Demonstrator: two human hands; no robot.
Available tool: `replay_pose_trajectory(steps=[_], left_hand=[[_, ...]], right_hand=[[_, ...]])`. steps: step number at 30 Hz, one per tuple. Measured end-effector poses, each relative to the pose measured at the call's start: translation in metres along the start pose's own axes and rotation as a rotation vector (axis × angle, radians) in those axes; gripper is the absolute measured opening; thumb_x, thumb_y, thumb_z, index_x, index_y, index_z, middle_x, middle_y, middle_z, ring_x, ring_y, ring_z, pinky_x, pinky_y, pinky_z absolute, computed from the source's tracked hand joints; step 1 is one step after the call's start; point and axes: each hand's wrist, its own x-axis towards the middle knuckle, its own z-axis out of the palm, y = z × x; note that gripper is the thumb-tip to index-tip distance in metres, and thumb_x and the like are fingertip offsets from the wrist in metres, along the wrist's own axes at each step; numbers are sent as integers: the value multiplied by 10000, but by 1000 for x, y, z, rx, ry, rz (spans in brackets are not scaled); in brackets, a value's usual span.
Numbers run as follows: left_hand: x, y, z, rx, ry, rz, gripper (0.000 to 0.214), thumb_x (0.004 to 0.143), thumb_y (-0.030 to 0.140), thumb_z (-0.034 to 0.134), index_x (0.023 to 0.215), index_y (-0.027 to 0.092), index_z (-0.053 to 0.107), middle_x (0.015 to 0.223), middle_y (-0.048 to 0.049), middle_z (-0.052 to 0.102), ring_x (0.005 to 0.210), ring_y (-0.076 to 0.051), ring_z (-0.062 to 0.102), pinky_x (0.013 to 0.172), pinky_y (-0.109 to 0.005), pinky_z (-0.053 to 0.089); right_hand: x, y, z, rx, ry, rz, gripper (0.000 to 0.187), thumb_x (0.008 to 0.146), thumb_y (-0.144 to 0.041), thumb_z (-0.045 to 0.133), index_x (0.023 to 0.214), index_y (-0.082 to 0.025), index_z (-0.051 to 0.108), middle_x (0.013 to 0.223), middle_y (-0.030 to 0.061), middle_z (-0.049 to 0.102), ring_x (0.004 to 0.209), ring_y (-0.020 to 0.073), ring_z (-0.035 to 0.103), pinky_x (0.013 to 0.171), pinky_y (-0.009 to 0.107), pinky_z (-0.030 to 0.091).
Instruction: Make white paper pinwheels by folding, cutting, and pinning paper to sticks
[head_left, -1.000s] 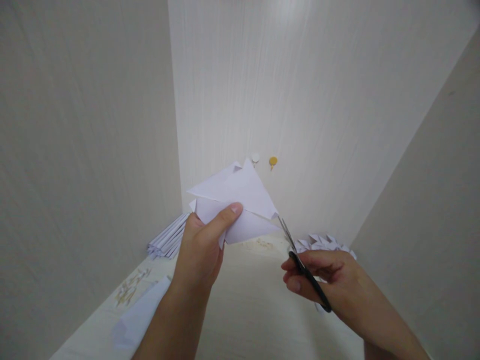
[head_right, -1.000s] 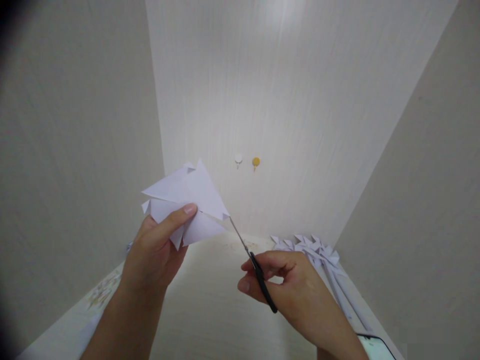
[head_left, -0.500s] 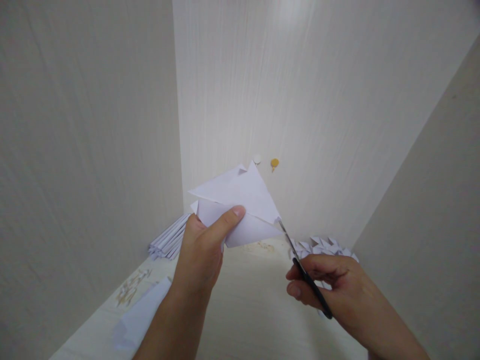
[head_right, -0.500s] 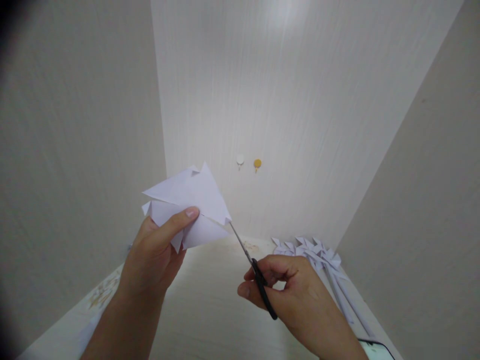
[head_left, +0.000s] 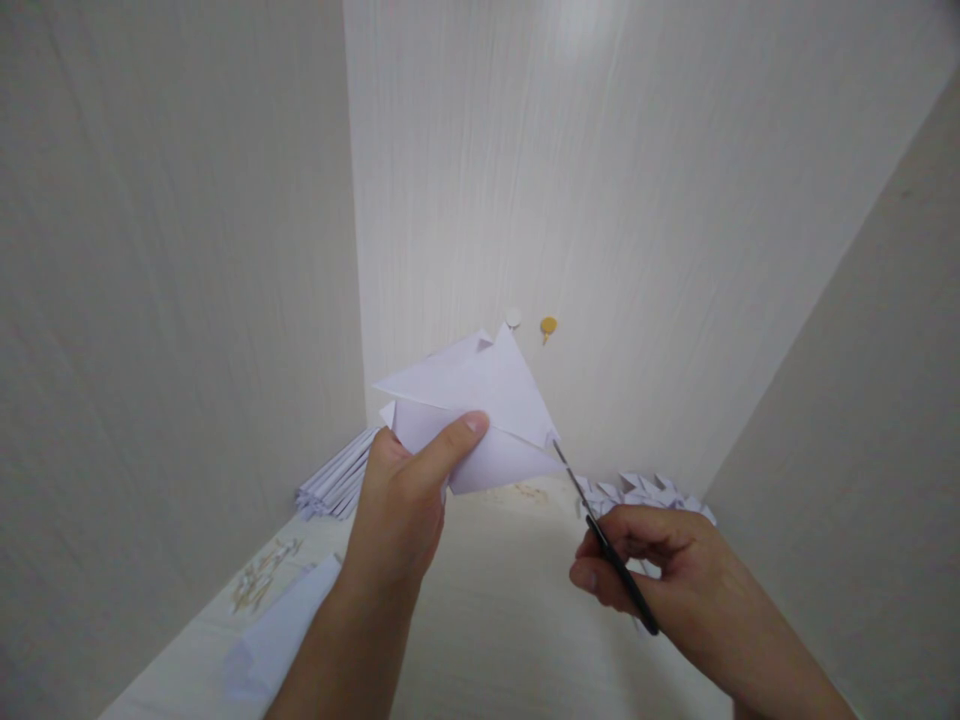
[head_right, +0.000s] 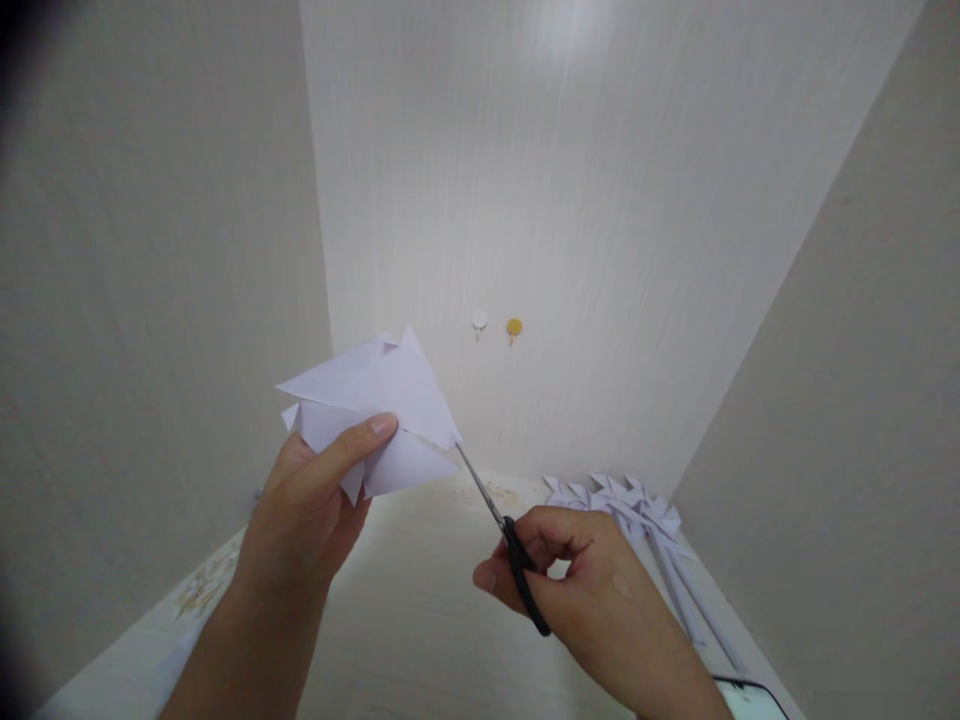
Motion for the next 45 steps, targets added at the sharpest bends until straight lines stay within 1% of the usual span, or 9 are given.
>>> replay_pose_trajectory(steps=[9, 13, 19, 23, 26, 32, 38, 43, 45], left_hand=[[0, 0, 0, 45, 19, 0, 366, 677, 288, 833, 1004, 138, 763, 943, -84, 802, 906, -279, 750, 739, -311, 595], [0, 0, 0, 54, 25, 0, 366, 677, 300, 826, 1000, 140, 765, 949, -90, 801, 901, -284, 750, 762, -330, 600], [1, -1, -1, 37, 19, -12, 308, 686, 290, 834, 948, 142, 765, 950, -84, 798, 871, -259, 747, 745, -307, 595], [1, -2, -2, 58, 29, -9, 313, 677, 303, 837, 932, 132, 771, 929, -95, 797, 856, -272, 747, 719, -313, 594], [1, -2, -2, 61, 36, -10, 319, 674, 305, 833, 939, 137, 771, 926, -91, 798, 865, -275, 748, 742, -322, 595], [1, 0, 1, 53, 35, 2, 285, 683, 291, 820, 922, 144, 769, 903, -87, 795, 855, -267, 746, 724, -307, 593], [1, -1, 1, 59, 36, -1, 260, 701, 302, 810, 898, 137, 769, 888, -101, 792, 855, -284, 745, 710, -316, 597], [6, -8, -8, 53, 0, 18, 291, 728, 325, 821, 940, 132, 768, 921, -103, 791, 856, -264, 740, 737, -308, 594], [8, -10, -12, 60, 8, 27, 318, 733, 336, 823, 976, 139, 763, 942, -96, 789, 839, -247, 734, 741, -303, 588]], right_hand=[[0, 0, 1, 45, -26, 13, 368, 761, -515, 789, 669, -172, 694, 593, -20, 544, 578, 122, 451, 531, 250, 344], [0, -1, 0, 38, -6, 19, 380, 750, -527, 791, 664, -170, 697, 599, -11, 553, 583, 127, 462, 532, 249, 350], [0, -3, 0, 3, 37, -7, 393, 744, -535, 784, 637, -169, 689, 581, -17, 536, 574, 123, 461, 531, 248, 355], [0, -3, 1, 19, 25, 6, 384, 751, -530, 778, 652, -168, 699, 582, -16, 544, 576, 124, 464, 532, 249, 358], [-1, -1, 1, 29, 13, 23, 382, 764, -532, 775, 667, -169, 706, 587, -9, 561, 585, 129, 471, 537, 255, 359], [-1, 4, 0, 9, 6, 7, 430, 776, -542, 776, 614, -179, 612, 581, -20, 525, 587, 123, 426, 535, 257, 329], [0, -1, 0, -14, 24, -23, 452, 757, -510, 787, 556, -173, 563, 549, -39, 451, 553, 102, 373, 506, 241, 302], [-1, 0, -3, 40, -54, 38, 435, 774, -524, 778, 574, -166, 633, 541, -6, 563, 546, 115, 450, 522, 246, 356], [-1, 3, -5, 47, -39, 53, 390, 792, -517, 765, 640, -164, 698, 568, 6, 604, 541, 118, 473, 521, 247, 374]])
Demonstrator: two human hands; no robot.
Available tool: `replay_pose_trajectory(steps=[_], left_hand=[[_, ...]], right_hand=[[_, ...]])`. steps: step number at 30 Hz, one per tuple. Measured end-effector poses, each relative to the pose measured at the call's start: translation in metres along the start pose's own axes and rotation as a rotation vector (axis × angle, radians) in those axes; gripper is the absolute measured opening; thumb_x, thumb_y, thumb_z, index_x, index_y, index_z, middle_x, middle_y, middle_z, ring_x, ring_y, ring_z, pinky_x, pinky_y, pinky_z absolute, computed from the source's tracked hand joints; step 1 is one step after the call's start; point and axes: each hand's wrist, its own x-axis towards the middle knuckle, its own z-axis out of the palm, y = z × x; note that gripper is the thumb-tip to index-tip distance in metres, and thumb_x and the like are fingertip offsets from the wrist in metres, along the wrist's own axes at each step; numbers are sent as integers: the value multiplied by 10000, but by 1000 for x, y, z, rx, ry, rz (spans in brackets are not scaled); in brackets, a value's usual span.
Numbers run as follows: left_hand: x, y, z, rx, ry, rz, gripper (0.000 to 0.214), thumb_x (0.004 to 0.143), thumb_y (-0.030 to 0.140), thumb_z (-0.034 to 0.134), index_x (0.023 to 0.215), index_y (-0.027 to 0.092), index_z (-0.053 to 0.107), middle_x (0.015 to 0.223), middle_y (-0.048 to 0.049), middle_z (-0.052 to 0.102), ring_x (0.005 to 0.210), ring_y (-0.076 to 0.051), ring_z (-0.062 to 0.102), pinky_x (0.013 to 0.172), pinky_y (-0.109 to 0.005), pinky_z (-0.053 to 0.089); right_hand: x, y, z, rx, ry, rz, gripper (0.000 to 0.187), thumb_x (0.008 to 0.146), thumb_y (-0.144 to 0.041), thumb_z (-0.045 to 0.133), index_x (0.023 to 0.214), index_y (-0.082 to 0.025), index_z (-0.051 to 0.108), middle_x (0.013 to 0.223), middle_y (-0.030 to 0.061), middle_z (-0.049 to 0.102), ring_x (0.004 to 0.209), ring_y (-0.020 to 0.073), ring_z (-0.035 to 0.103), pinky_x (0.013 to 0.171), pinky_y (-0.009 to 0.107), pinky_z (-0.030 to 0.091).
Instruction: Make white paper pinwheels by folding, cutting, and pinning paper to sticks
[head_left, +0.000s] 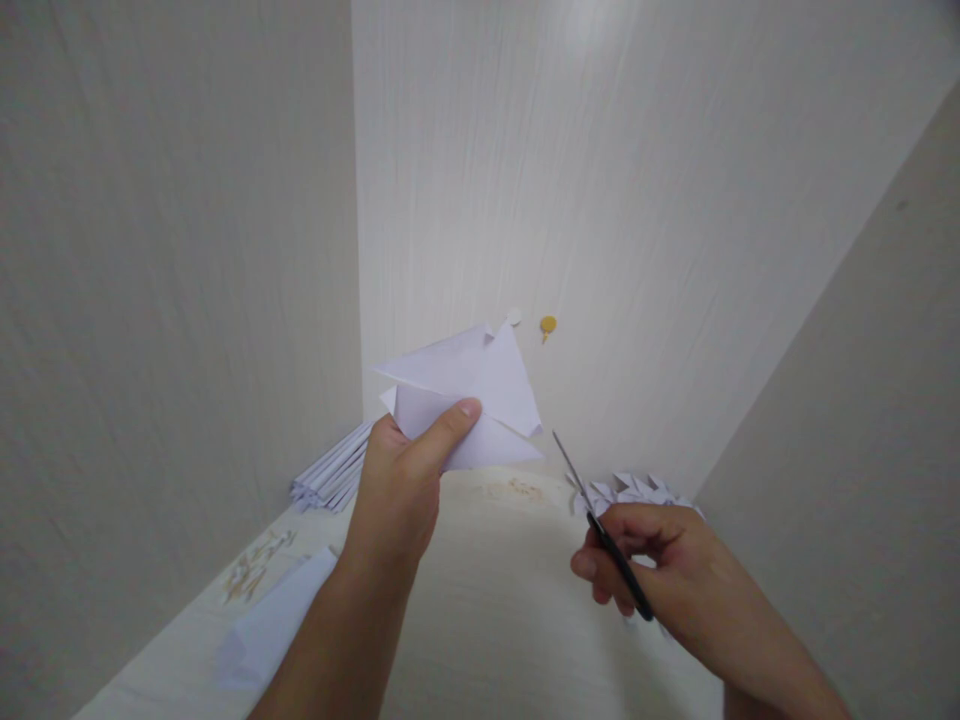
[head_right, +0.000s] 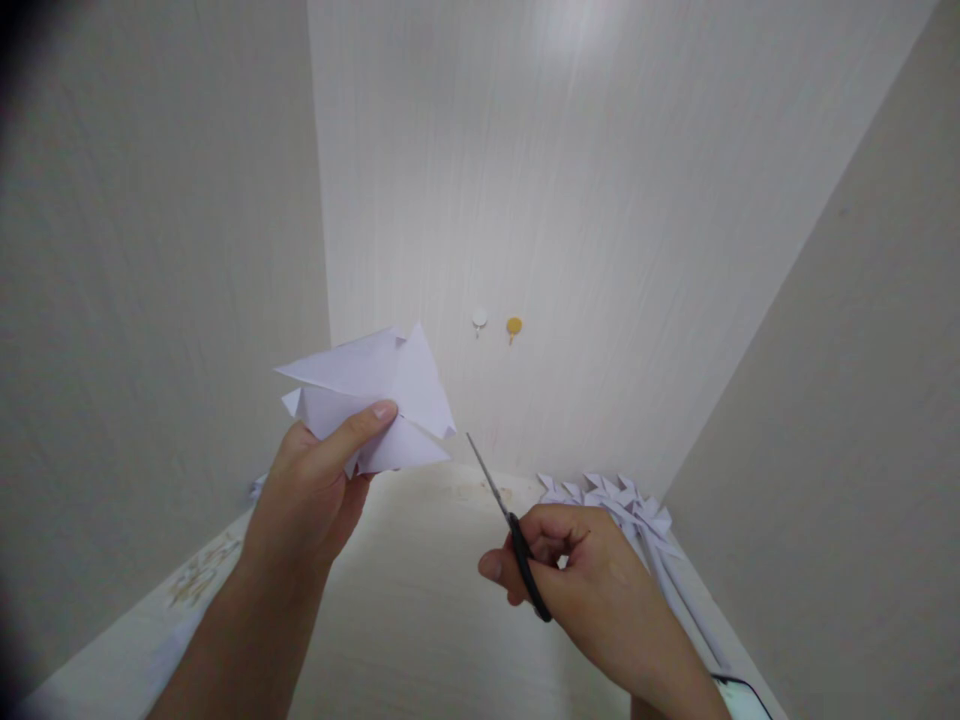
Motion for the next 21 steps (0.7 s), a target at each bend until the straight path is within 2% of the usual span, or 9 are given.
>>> replay_pose_trajectory(steps=[2, 4, 7, 10, 12, 14, 16, 18, 21], left_hand=[[2, -1, -3, 77, -1, -7, 317, 729, 360, 826, 946, 138, 758, 891, -82, 780, 767, -223, 715, 686, -286, 569], [2, -2, -5, 246, -77, -54, 277, 740, 388, 808, 828, 133, 742, 759, -55, 743, 648, -190, 661, 595, -262, 518], [2, -3, -5, 543, -300, -121, 274, 804, 400, 722, 705, 145, 706, 649, -20, 674, 567, -156, 572, 519, -238, 415], [1, -6, -6, 752, -516, -99, 248, 843, 353, 636, 704, 165, 720, 625, 0, 632, 559, -144, 520, 502, -233, 339], [0, -7, -7, 860, -614, -71, 227, 837, 299, 598, 690, 174, 718, 595, 5, 601, 539, -140, 485, 484, -242, 295], [-1, -7, -7, 923, -674, -53, 200, 813, 242, 569, 688, 178, 712, 589, 4, 593, 533, -141, 471, 472, -252, 272], [-2, -7, -8, 940, -715, -40, 178, 780, 201, 553, 669, 182, 691, 583, 8, 578, 532, -140, 465, 467, -255, 265], [-3, -7, -8, 920, -740, -39, 157, 762, 185, 554, 656, 186, 670, 580, 16, 560, 537, -135, 467, 469, -249, 270], [-2, -6, -8, 856, -739, -104, 133, 773, 198, 577, 702, 185, 689, 597, 25, 566, 539, -125, 466, 470, -233, 285]], right_hand=[[1, 3, -3, -1, 47, -22, 331, 801, -501, 759, 745, -174, 755, 623, 12, 641, 557, 125, 503, 518, 245, 395], [2, 5, -6, -24, 88, -78, 284, 782, -467, 783, 850, -192, 788, 723, 26, 690, 636, 149, 570, 548, 248, 440], [4, 10, -8, -21, 153, -127, 331, 735, -442, 834, 959, -201, 801, 820, 44, 723, 750, 192, 644, 612, 270, 506], [5, 13, -9, 141, 355, -136, 400, 710, -503, 849, 956, -192, 795, 801, 57, 731, 692, 190, 655, 587, 281, 525], [6, 12, -9, 230, 459, -147, 415, 704, -512, 856, 963, -196, 781, 839, 67, 746, 678, 186, 657, 578, 280, 530], [6, 12, -9, 229, 443, -158, 417, 720, -489, 856, 1012, -207, 764, 857, 60, 742, 706, 185, 656, 610, 283, 535], [6, 11, -8, 159, 366, -164, 411, 736, -466, 853, 1043, -211, 754, 806, 39, 718, 720, 183, 641, 646, 290, 528], [6, 11, -7, 84, 319, -154, 368, 754, -460, 844, 1003, -204, 753, 737, 23, 682, 691, 172, 610, 629, 284, 502], [6, 12, -5, 108, 352, -149, 317, 748, -452, 851, 882, -189, 738, 714, 17, 662, 645, 151, 581, 575, 263, 471]])
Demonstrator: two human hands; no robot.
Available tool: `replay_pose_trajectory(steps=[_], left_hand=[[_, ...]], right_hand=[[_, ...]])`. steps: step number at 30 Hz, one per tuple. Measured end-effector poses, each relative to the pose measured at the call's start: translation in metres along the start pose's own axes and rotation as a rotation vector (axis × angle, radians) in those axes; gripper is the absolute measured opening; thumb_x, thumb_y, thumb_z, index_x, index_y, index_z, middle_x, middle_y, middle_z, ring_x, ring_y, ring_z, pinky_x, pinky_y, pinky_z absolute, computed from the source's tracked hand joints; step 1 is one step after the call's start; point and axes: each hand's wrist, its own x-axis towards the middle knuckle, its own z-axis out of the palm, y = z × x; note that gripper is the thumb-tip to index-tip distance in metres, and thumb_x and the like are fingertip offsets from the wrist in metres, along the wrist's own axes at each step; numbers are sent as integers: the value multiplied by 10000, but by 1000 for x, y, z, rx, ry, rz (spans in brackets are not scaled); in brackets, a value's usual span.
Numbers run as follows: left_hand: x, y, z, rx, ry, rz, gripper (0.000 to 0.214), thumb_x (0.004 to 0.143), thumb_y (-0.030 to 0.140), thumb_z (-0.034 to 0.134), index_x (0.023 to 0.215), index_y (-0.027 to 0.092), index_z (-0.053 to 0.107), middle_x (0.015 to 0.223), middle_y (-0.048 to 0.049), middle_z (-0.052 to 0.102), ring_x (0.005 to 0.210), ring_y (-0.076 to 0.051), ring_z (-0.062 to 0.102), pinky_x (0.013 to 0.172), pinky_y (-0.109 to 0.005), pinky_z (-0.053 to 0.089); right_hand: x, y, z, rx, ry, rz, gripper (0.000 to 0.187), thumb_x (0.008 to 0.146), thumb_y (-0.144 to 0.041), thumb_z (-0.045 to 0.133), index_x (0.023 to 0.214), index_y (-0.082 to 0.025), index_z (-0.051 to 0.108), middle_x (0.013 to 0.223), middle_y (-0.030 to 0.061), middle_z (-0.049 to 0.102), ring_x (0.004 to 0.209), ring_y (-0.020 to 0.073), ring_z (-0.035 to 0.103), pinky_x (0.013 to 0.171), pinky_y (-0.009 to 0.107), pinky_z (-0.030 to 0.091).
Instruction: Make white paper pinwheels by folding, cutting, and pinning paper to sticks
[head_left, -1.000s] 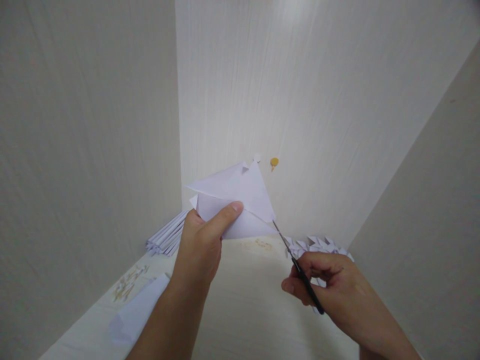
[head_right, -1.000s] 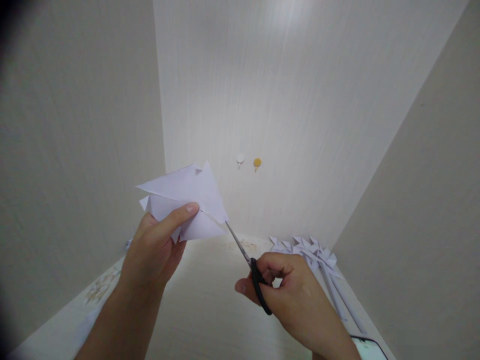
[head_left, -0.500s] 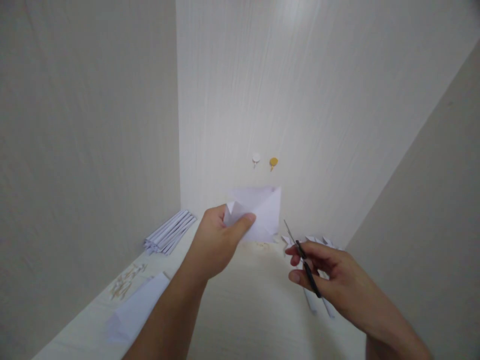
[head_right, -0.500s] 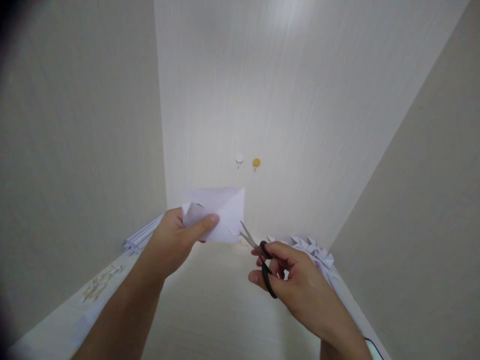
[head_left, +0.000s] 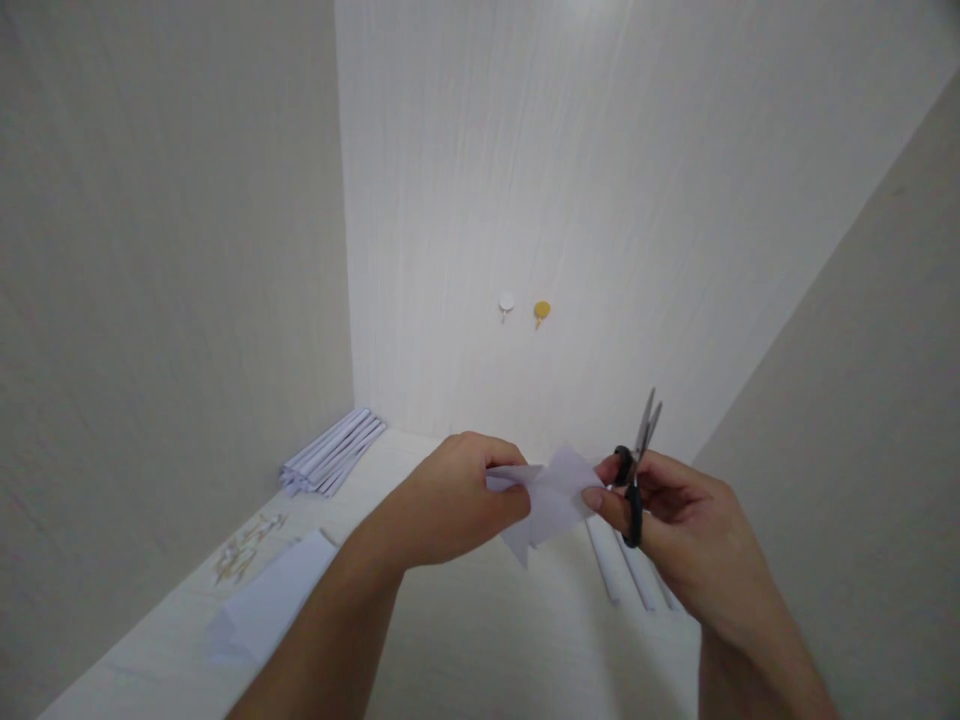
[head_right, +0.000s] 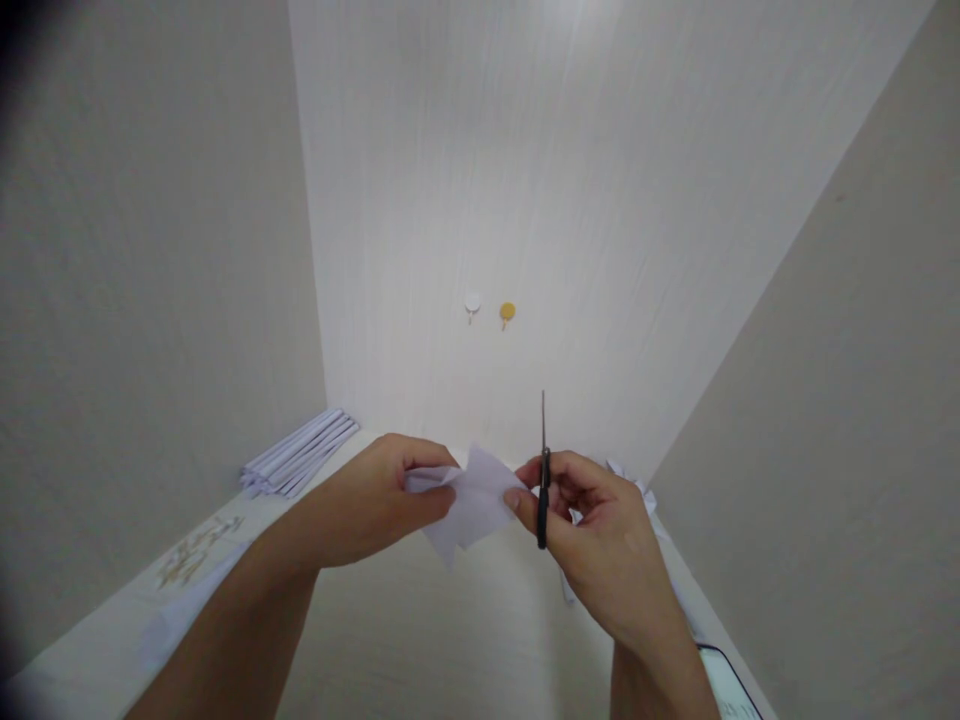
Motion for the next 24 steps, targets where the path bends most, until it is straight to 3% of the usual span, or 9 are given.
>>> replay_pose_trajectory(steps=[6, 11, 16, 19, 24], left_hand=[[1, 5, 2, -401, 93, -32, 97, 769, 240, 719, 814, 155, 705, 672, 12, 613, 582, -116, 521, 512, -208, 368], [0, 11, 11, -815, 128, 87, 336, 657, 246, 875, 930, 163, 697, 783, -3, 686, 675, -130, 612, 619, -221, 478], [-1, 16, 19, -695, -12, 59, 187, 815, 301, 778, 924, 151, 757, 822, -24, 710, 733, -134, 613, 663, -226, 469], [0, 17, 19, -626, 66, 49, 172, 855, 319, 733, 902, 161, 779, 880, -37, 740, 804, -160, 640, 720, -246, 496], [-2, 15, 11, -579, 255, -5, 192, 804, 341, 772, 799, 149, 774, 825, -50, 754, 745, -178, 656, 657, -254, 509]], right_hand=[[1, -2, 5, 291, 116, 26, 275, 684, -358, 910, 794, -186, 725, 718, 4, 672, 600, 113, 585, 539, 209, 488], [-2, -1, 8, 467, 305, -17, 289, 630, -316, 947, 777, -197, 729, 646, -33, 624, 495, 58, 500, 436, 153, 408], [-3, -2, 17, 515, 331, -75, 262, 652, -285, 942, 786, -207, 731, 629, -45, 623, 490, 57, 529, 452, 149, 437], [-2, -1, 20, 477, 286, -86, 234, 689, -300, 927, 801, -214, 740, 625, -42, 635, 484, 63, 548, 462, 158, 450], [-1, -2, 7, 321, 126, -110, 194, 750, -389, 877, 824, -236, 782, 598, -22, 659, 533, 96, 603, 505, 169, 489]])
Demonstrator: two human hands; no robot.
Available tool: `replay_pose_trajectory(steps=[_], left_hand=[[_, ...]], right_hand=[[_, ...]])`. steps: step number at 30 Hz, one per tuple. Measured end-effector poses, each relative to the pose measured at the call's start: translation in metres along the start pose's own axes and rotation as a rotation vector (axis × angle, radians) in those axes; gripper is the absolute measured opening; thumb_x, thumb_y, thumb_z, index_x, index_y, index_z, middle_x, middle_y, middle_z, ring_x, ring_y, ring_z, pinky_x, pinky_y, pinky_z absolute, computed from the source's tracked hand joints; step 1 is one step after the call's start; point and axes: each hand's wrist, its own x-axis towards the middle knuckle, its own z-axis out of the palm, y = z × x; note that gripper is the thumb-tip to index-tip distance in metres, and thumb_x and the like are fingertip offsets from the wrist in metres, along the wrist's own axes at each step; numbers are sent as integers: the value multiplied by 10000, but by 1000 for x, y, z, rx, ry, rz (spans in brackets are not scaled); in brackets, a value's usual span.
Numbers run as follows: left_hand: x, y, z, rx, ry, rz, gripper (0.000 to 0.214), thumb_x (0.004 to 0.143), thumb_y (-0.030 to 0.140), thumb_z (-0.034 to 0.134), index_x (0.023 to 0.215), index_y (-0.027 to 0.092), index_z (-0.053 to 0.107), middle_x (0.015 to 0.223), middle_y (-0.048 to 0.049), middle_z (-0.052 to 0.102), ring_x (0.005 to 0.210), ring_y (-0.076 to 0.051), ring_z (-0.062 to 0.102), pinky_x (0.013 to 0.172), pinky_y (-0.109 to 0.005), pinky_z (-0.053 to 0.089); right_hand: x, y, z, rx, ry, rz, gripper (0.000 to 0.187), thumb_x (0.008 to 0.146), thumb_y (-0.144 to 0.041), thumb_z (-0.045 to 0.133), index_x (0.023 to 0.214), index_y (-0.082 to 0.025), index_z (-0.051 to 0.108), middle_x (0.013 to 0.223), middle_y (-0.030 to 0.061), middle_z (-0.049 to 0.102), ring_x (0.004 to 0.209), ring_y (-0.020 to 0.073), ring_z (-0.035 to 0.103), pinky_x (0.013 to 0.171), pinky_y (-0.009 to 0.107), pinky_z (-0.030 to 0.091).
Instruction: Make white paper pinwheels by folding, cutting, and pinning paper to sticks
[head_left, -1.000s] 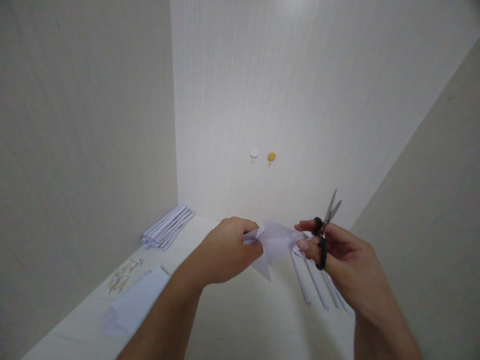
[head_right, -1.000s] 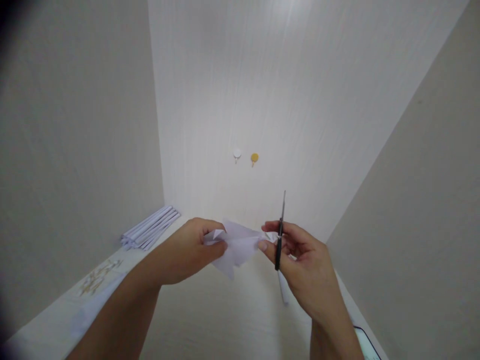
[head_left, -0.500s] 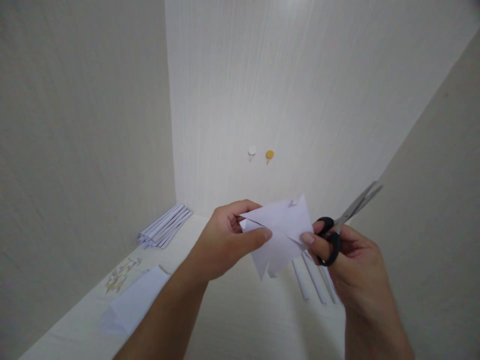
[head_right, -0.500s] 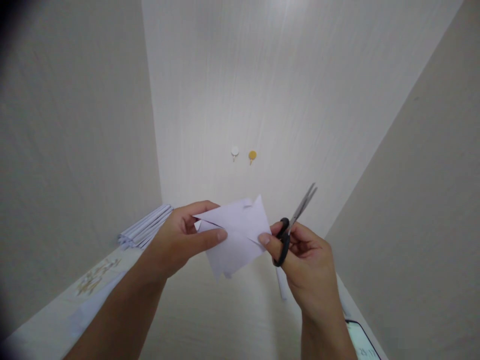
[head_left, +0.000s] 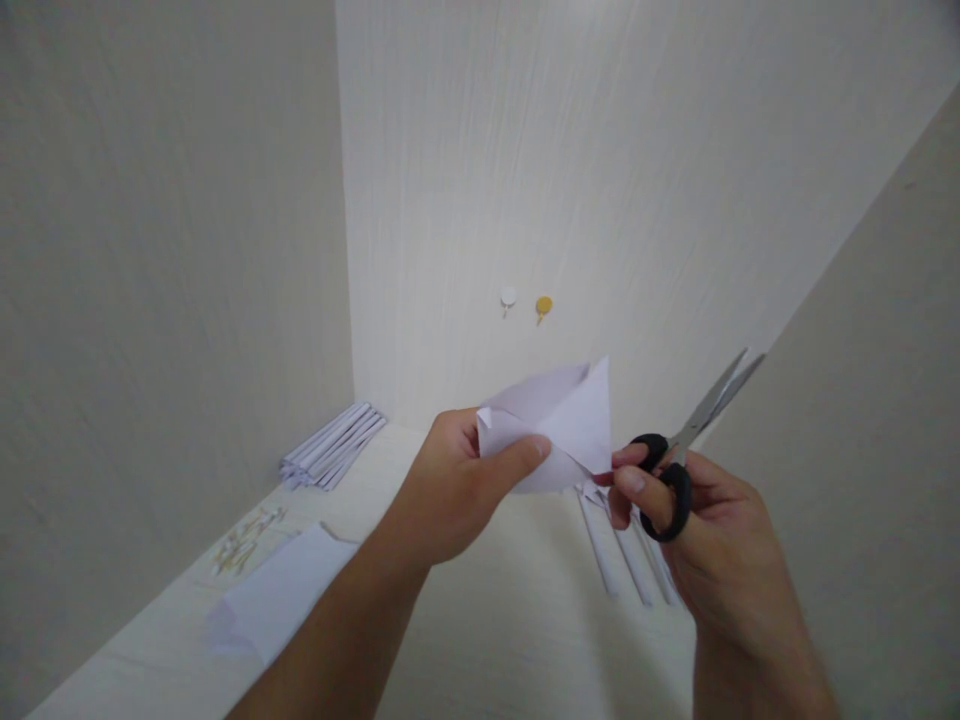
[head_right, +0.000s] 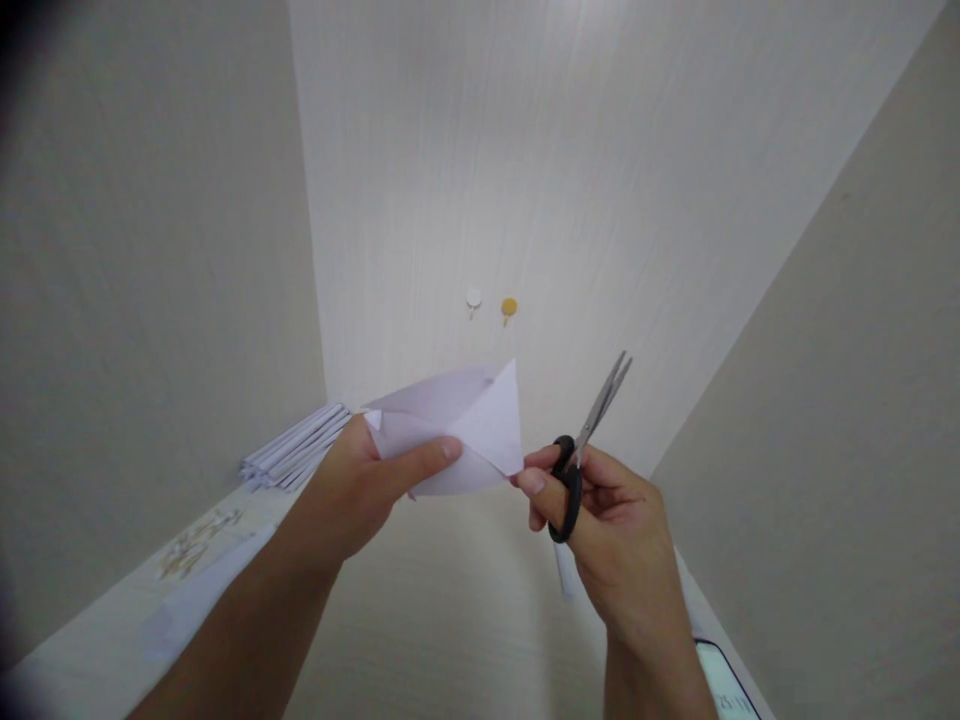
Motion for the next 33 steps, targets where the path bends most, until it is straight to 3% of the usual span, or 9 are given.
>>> replay_pose_trajectory(steps=[6, 13, 16, 19, 22, 28, 30, 33], left_hand=[[-1, 2, -9, -91, 100, 76, 256, 765, 340, 812, 929, 144, 795, 908, -76, 785, 800, -216, 706, 687, -277, 559], [3, 0, -13, -112, 129, 96, 302, 774, 352, 814, 995, 149, 786, 938, -82, 785, 838, -232, 720, 719, -297, 571], [4, -1, -15, -90, 125, 98, 276, 777, 352, 812, 967, 152, 789, 922, -72, 783, 832, -222, 714, 711, -284, 565], [5, -3, -15, -100, 192, 149, 263, 764, 347, 823, 950, 163, 790, 883, -53, 778, 799, -203, 703, 675, -259, 552], [4, -4, -14, -108, 240, 174, 261, 750, 339, 831, 942, 167, 789, 871, -49, 774, 784, -200, 697, 660, -255, 548], [3, -4, -14, -104, 193, 140, 251, 773, 362, 802, 898, 146, 779, 872, -66, 762, 776, -215, 696, 666, -280, 558], [4, -4, -14, -116, 203, 149, 246, 763, 354, 808, 890, 147, 774, 866, -67, 760, 799, -225, 700, 683, -286, 562], [5, -2, -13, -153, 253, 163, 240, 732, 326, 822, 879, 144, 769, 860, -72, 766, 830, -241, 707, 713, -296, 570]], right_hand=[[-3, -15, -15, -223, -323, 96, 196, 736, -392, 876, 866, -250, 836, 844, 58, 795, 772, 184, 740, 708, 232, 592], [-6, -21, -16, -195, -490, 127, 237, 729, -424, 861, 883, -245, 839, 639, 33, 735, 574, 150, 665, 531, 201, 537], [-15, -31, -16, -355, -474, 146, 176, 775, -426, 818, 833, -261, 824, 754, 51, 777, 677, 183, 714, 606, 224, 570], [-30, -42, -20, -536, -516, 42, 174, 731, -430, 851, 849, -304, 828, 757, 44, 765, 688, 207, 714, 604, 240, 578], [-38, -46, -25, -523, -482, -61, 262, 648, -513, 887, 813, -318, 830, 756, 56, 758, 699, 238, 708, 641, 284, 598], [-19, -35, -19, -401, -380, 77, 233, 885, -475, 706, 984, -285, 796, 777, 32, 727, 695, 164, 674, 607, 225, 553], [-15, -32, -18, -373, -382, 80, 249, 910, -454, 684, 1052, -280, 791, 766, 31, 724, 691, 156, 668, 619, 223, 556], [-13, -29, -19, -317, -272, 83, 244, 855, -459, 745, 947, -247, 824, 795, 61, 756, 671, 165, 670, 594, 235, 568]])
